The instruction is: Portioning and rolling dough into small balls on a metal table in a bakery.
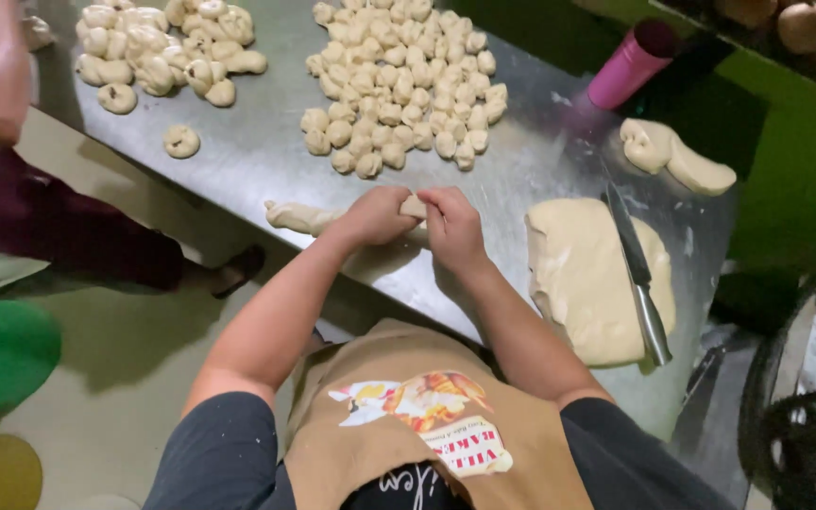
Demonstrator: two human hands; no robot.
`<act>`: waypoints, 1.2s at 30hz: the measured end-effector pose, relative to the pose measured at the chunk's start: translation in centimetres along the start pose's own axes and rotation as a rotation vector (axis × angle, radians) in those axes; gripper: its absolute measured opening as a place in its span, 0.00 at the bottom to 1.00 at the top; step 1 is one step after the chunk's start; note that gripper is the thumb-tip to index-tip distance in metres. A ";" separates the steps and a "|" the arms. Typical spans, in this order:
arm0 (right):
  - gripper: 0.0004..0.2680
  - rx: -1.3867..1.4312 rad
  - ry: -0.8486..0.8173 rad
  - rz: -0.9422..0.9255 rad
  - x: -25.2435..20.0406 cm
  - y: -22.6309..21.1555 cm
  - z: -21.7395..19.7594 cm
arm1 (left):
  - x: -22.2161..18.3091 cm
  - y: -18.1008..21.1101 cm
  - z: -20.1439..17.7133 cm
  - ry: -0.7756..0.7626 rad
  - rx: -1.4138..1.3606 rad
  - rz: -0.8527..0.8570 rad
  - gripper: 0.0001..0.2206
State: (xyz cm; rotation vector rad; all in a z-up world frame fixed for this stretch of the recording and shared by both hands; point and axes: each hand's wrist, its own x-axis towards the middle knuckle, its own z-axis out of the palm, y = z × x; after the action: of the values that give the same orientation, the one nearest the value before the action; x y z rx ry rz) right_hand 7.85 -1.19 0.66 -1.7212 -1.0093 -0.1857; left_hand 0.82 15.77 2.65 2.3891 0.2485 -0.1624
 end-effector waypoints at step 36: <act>0.21 -0.348 -0.569 0.756 1.0 -6.1 4.4 | 0.4 0.2 -5.1 -0.218 0.545 -0.038 0.18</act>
State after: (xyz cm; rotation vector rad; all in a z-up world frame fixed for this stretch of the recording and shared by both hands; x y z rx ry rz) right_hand 2.69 3.38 3.77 -2.4296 -0.6579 0.6852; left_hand 1.46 19.19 6.46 2.8737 0.1604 -0.5673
